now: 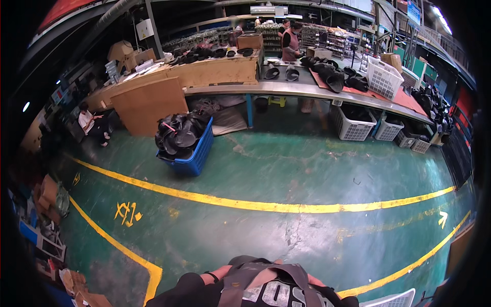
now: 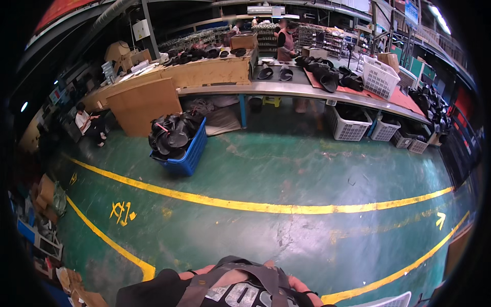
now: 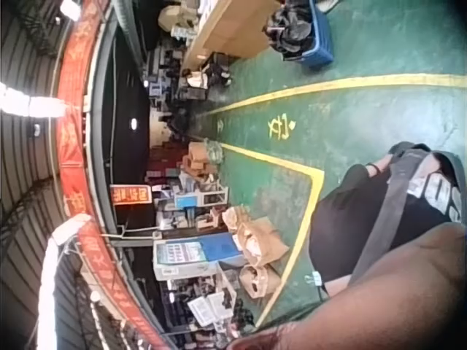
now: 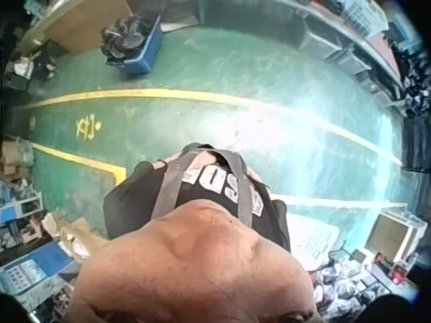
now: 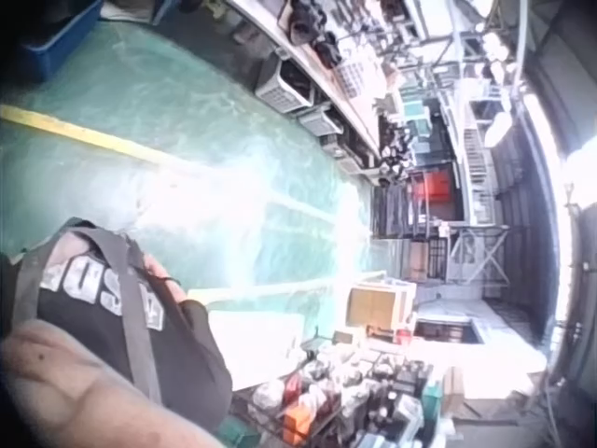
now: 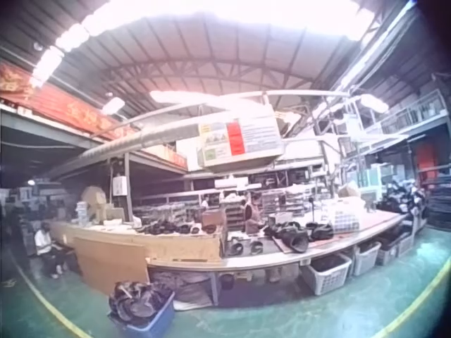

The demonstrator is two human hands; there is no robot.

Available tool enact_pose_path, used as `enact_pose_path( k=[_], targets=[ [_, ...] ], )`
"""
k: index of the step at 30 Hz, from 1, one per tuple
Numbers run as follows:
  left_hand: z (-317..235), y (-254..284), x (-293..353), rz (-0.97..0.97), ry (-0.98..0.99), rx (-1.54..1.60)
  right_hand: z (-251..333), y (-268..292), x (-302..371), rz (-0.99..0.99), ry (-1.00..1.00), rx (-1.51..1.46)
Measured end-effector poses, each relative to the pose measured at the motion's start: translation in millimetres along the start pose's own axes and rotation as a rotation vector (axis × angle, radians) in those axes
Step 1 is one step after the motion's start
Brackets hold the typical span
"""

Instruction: Processing and assembling black leather shoe components in a factory setting.

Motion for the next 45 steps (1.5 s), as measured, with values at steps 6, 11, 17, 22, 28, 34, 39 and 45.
enact_pose_path(
  k=[6,11,17,22,28,34,39,45],
  targets=[
    [-129,93,-22,-0.004,0.128,0.906,-62,73,-31,-0.076,-0.035,-0.055],
    [-168,128,-101,0.065,-0.117,0.012,-108,128,-35,-0.145,-0.109,-0.111],
    [-239,166,-219,0.196,-0.108,-0.180,-141,184,-55,-0.220,-0.198,-0.172],
    [-299,209,-289,0.133,-0.225,0.104,-158,259,-88,-0.303,-0.259,-0.188],
    [-357,233,-371,0.194,-0.251,-0.178,-188,358,-122,-0.349,-0.301,-0.171],
    [-402,248,-401,0.271,-0.388,-0.122,-206,404,-177,-0.370,-0.298,-0.212],
    [-432,255,-425,0.278,-0.387,0.151,-237,444,-209,-0.346,-0.258,-0.231],
    [-462,257,-474,0.120,-0.120,0.635,-277,464,-227,-0.258,-0.188,-0.268]
  ],
)
Point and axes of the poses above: each hand's wrist, its own x-axis away from the middle knuckle, its own y-axis out of the back of the hand, z = x × y, the point moved 2 cm from there along -x, towards the middle knuckle, and after that the axes turned 6 degrees about -z, right-handed, at the moved point
